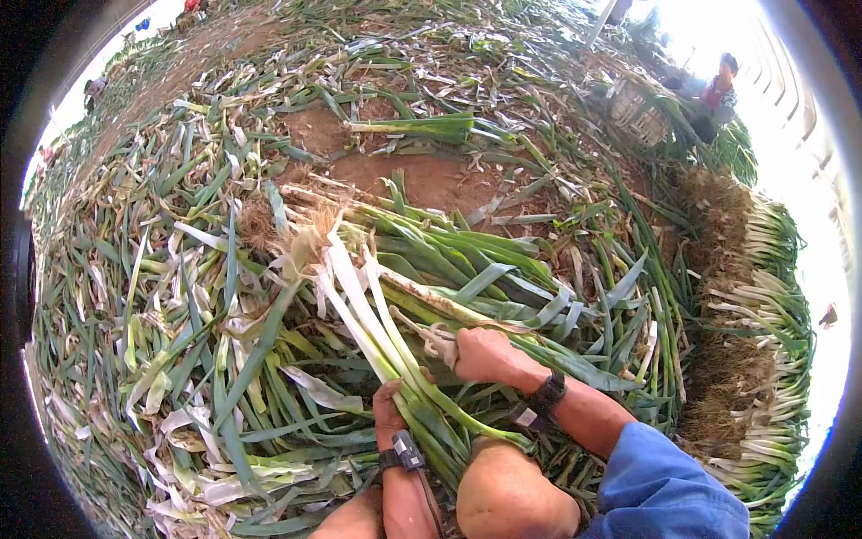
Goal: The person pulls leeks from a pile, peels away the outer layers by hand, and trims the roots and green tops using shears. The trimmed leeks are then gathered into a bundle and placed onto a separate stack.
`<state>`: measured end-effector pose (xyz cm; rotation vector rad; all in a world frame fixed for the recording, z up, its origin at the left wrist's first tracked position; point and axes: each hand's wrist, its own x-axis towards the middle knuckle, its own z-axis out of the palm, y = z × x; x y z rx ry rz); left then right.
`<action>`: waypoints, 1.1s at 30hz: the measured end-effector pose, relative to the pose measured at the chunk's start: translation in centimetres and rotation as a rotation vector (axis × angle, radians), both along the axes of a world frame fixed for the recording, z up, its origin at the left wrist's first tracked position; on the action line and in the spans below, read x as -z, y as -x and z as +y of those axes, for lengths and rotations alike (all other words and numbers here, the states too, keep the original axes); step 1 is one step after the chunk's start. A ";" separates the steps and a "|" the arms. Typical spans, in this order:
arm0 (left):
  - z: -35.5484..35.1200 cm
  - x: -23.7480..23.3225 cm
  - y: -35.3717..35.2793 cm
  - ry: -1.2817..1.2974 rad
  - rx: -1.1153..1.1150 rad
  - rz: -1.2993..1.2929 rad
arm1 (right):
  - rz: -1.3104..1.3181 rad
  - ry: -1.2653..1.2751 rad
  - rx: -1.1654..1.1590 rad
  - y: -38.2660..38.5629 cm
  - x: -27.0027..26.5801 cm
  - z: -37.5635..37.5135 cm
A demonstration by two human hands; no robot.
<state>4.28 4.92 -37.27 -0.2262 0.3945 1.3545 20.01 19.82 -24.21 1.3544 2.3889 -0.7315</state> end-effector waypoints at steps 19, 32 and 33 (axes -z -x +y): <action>0.3 -1.9 -0.6 0.030 -0.059 0.223 | -0.122 -0.161 -0.164 -9.3 -0.5 7.2; 1.0 -2.4 -3.1 0.021 -0.035 0.153 | -0.222 -0.146 -0.127 -19.6 0.0 4.5; 1.0 -2.4 -3.0 0.025 -0.049 0.128 | -0.243 -0.146 -0.136 -19.3 0.2 4.7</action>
